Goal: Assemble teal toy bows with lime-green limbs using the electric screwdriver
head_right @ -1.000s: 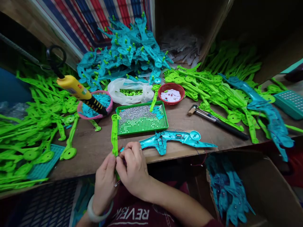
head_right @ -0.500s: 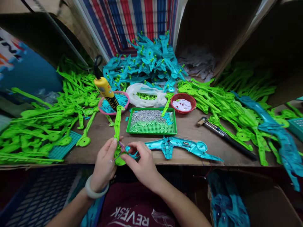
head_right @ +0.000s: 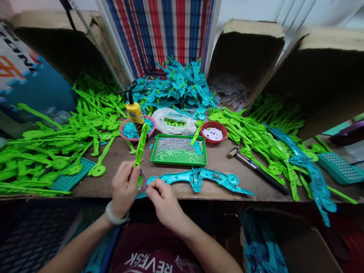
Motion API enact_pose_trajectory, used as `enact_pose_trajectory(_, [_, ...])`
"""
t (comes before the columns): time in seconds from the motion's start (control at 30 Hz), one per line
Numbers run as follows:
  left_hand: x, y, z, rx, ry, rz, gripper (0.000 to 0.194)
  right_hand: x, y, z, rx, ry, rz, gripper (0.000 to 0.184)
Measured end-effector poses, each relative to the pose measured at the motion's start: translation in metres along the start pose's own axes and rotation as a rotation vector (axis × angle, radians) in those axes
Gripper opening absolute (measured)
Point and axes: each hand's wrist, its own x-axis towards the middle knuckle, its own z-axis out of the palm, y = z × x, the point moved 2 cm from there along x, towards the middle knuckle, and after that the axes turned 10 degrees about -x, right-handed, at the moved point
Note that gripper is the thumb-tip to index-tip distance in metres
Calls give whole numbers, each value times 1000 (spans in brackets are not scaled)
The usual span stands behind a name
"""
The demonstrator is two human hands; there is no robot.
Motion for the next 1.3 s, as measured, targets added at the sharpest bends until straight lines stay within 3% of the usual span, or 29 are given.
enact_pose_trajectory(0.07, [3, -1, 4, -33, -12, -28, 31, 3, 8, 7, 44, -43, 20, 19])
enact_pose_trajectory(0.13, [5, -1, 9, -76, -55, -82, 35, 5, 15, 8, -106, 45, -47, 17])
enact_pose_trajectory(0.27, [8, 3, 7, -98, -58, -109, 35, -6, 14, 3, -658, 289, -371, 11])
enact_pose_trajectory(0.33, [8, 6, 5, -86, -64, -101, 33, -13, 4, -3, -822, 438, -544, 6])
enact_pose_trajectory(0.4, [7, 7, 6, -87, -95, -107, 32, -16, -8, -10, -913, 544, -693, 23])
enact_pose_trajectory(0.43, [5, 7, 8, -95, -116, -116, 32, -16, -14, -14, -963, 539, -759, 29])
enact_pose_trajectory(0.53, [-1, 6, 13, -125, -165, -141, 36, -11, -28, -28, -1094, 339, -907, 24])
enact_pose_trajectory(0.7, [-15, 6, 12, -207, -237, -302, 47, -9, -43, -67, -1085, 219, -853, 21])
enact_pose_trajectory(0.83, [-31, 10, 6, -107, -317, -398, 46, -4, -57, -89, -1242, 151, -836, 25])
enact_pose_trajectory(1.0, [-45, 12, 8, 6, -423, -412, 48, 10, -60, -86, -1304, 146, -878, 29])
enact_pose_trajectory(1.2, [-45, 9, 9, 16, -396, -338, 54, 7, -52, -78, -932, 219, -728, 18])
enact_pose_trajectory(1.3, [-43, 10, 11, -7, -434, -323, 55, 2, -53, -78, -849, 235, -690, 15])
